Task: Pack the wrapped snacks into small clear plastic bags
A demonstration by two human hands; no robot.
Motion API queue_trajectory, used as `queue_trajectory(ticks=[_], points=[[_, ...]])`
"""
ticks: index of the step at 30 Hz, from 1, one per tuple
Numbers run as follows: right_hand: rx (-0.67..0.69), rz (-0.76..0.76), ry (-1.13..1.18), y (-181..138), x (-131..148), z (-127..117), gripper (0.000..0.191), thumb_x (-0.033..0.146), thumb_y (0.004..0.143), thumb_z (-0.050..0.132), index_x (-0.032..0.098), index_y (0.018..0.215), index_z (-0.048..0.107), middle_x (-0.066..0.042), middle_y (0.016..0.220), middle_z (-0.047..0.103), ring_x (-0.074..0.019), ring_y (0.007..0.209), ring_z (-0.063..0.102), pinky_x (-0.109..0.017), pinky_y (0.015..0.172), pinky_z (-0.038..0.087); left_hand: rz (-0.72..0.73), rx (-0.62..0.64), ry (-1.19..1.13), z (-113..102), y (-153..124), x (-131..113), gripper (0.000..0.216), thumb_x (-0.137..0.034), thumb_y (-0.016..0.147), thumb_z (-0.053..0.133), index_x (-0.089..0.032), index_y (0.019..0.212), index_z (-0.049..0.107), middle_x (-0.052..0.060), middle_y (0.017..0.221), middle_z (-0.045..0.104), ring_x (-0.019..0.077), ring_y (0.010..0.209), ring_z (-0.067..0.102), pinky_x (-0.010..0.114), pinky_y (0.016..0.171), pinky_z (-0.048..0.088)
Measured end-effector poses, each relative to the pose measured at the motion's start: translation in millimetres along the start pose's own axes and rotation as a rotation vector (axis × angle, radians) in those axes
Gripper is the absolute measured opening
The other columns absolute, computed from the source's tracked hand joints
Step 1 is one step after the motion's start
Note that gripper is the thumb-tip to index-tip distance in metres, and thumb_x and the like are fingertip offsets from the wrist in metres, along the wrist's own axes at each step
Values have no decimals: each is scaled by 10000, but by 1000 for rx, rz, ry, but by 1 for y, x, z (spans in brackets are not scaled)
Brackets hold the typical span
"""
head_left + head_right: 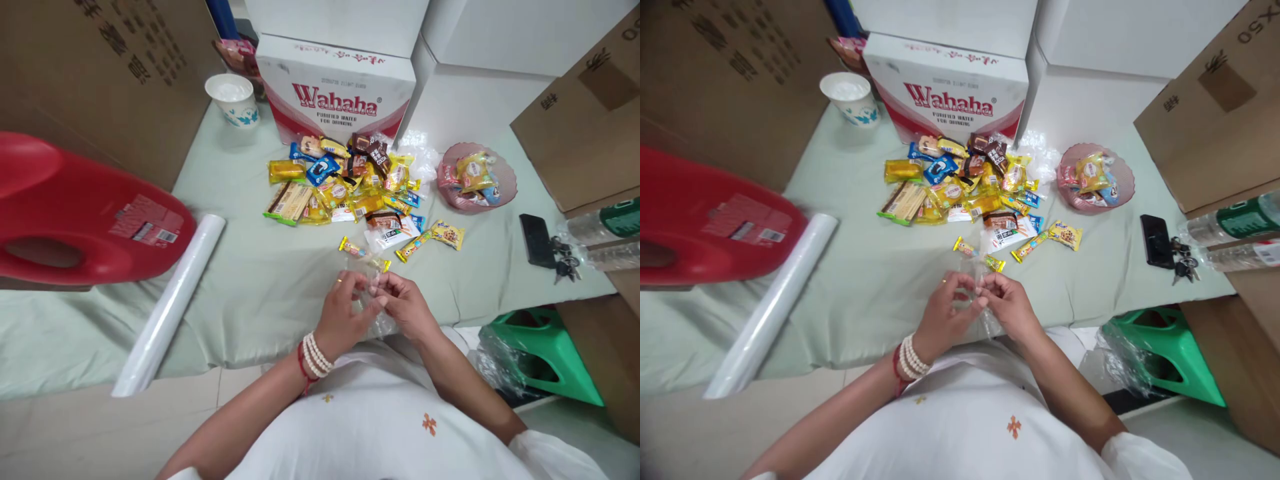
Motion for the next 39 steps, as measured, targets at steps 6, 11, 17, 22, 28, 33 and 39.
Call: queue_trajectory(ticks=[6,11,17,22,28,33,39], points=[[-42,8,-32,-1,2,-3,430,583,731,837,203,800,648,71,580,402,-89,517,284,-255,489,193,-369,-47,-517,0,6,35,381,-515,759,798,-205,822,586,16,853,693,168,832,657,324,801,536],[-109,39,0,1,-5,-29,428,592,725,831,224,813,631,51,645,443,-106,547,309,-255,497,233,-512,-268,-771,-28,7,56,385,-331,641,848,-214,836,536,-14,831,649,155,831,660,318,792,558],[-36,-108,-381,-2,4,-48,285,480,824,758,234,935,665,-30,912,632,-188,810,539,-305,716,431,-507,-369,-746,-39,9,58,361,-128,528,716,-210,859,596,-30,828,564,97,747,541,194,655,455],[119,-338,-608,4,32,-32,386,340,797,799,292,1166,697,-76,1286,649,-291,1217,555,-418,996,444,-458,-238,-747,-26,4,44,426,-155,537,687,-194,961,696,-1,887,556,116,789,518,214,690,441],[242,-340,-589,20,36,-12,175,377,941,649,245,854,724,-46,882,682,-226,888,618,-362,848,475,-288,-183,-236,-35,5,35,333,-325,626,850,-206,913,731,-5,854,561,135,746,495,254,693,427],[113,-140,-265,26,17,-18,283,531,870,708,249,875,679,-22,804,611,-196,712,567,-303,589,489,-325,-351,-308,-68,-1,43,390,-590,855,678,-213,771,629,-43,611,464,106,532,360,228,489,286],[84,-121,-154,33,-3,-17,345,581,814,768,248,854,688,2,725,570,-170,638,510,-305,593,457,-444,-491,-381,-117,-23,62,423,-622,765,760,-229,804,610,-77,530,411,90,457,308,216,415,215]])
Point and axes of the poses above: each hand's wrist, its own y-axis towards the middle knuckle, its own z-axis out of the palm, x = y × z, the point moved 5 cm from there along y, towards the middle knuckle
